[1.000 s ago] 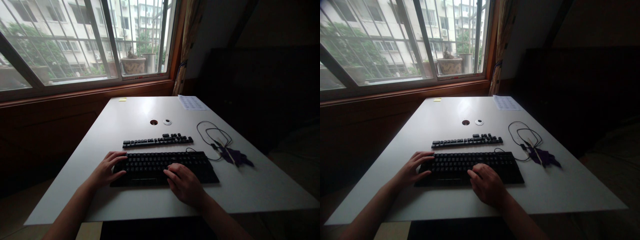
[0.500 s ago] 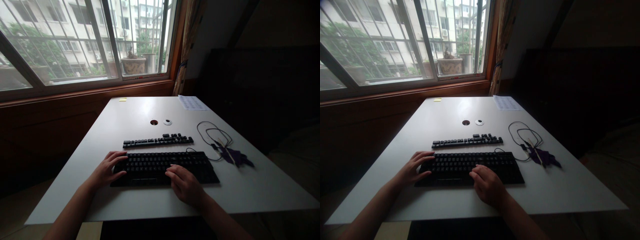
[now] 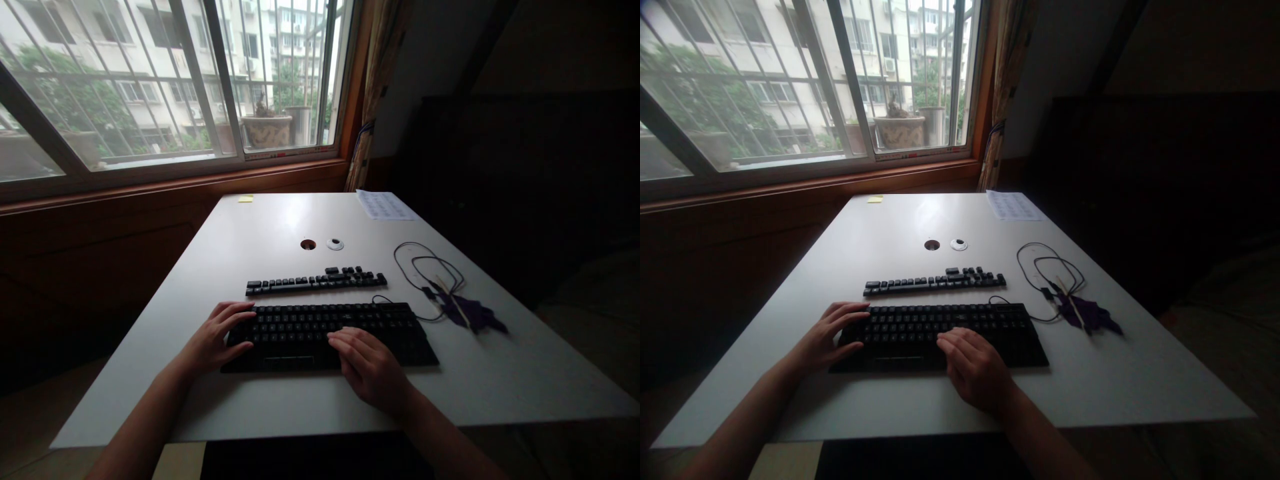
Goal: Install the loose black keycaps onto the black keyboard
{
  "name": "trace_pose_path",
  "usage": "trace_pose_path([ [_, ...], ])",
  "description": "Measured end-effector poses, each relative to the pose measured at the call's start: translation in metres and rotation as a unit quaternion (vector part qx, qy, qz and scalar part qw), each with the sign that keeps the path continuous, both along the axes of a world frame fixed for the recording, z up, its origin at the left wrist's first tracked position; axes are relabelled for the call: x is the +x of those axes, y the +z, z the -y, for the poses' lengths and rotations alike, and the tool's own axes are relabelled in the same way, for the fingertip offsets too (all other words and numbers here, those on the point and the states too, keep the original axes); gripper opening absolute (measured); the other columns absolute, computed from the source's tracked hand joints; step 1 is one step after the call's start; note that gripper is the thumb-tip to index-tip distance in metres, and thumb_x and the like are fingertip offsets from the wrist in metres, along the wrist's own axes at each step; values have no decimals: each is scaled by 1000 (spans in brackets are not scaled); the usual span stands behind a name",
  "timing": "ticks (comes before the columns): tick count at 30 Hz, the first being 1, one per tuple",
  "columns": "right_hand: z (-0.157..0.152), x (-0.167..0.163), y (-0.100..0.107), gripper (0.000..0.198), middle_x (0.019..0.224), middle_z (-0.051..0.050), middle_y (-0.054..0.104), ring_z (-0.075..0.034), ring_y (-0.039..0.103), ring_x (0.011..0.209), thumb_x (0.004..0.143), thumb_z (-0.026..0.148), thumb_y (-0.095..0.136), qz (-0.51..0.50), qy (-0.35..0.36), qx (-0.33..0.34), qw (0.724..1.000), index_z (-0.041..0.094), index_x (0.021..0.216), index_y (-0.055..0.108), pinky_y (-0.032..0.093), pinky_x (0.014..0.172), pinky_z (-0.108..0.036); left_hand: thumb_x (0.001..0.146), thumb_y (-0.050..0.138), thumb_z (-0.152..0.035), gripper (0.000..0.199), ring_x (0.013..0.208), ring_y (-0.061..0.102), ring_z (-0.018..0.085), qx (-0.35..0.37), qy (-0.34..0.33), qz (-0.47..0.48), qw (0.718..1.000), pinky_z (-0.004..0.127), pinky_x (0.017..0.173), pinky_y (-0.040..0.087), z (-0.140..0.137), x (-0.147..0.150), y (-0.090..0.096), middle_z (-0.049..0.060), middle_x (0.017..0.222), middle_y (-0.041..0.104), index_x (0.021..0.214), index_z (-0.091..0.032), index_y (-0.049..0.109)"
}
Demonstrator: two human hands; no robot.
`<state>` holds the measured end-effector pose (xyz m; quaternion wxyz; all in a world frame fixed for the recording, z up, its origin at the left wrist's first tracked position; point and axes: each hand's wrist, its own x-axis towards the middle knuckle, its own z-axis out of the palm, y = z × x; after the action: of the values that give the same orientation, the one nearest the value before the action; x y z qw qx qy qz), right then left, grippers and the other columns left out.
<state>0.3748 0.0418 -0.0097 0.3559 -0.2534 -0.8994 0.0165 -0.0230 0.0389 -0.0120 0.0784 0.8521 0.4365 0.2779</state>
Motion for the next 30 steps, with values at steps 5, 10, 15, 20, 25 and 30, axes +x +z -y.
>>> trace_pose_path([
  [5,0,-1,4,44,116,-10,78,-23,72,111,93,6,51,-2,9,16,1000,18,133,66,63,99,-44,92,74,-34,56,134,53,32,4,-3,-1,1000,56,109,53,0,1,1,10,149,60,145,-33,57],
  [10,1,-1,6,42,114,-9,78,-23,73,108,93,5,50,-5,8,16,1000,19,130,66,64,98,-44,93,74,-33,56,134,53,31,2,-5,2,1000,55,109,53,0,1,3,9,149,60,145,-34,56],
  [15,0,-2,4,40,116,-9,78,-23,72,109,94,4,51,1,7,19,1000,17,130,65,63,99,-45,92,75,-34,56,134,53,30,-3,-5,3,1000,53,110,53,1,1,3,8,149,60,145,-33,56],
  [20,0,-1,2,39,119,-9,78,-23,72,109,95,5,52,2,-3,10,1000,17,130,65,63,98,-45,92,75,-34,56,135,52,30,-2,-1,2,1000,53,111,52,0,0,2,8,150,60,145,-33,57],
  [25,0,2,2,38,114,-9,78,-22,72,105,95,4,53,-12,-5,-1,1000,17,129,65,63,97,-42,93,74,-33,56,137,51,31,0,-6,-3,1000,55,111,51,0,1,2,9,150,59,146,-32,55],
  [30,-1,2,2,38,116,-9,78,-22,72,108,95,5,53,-17,15,5,1000,17,129,65,63,98,-41,93,74,-34,56,137,50,31,3,-4,-9,1000,55,111,51,0,0,1,9,151,59,146,-32,55],
])
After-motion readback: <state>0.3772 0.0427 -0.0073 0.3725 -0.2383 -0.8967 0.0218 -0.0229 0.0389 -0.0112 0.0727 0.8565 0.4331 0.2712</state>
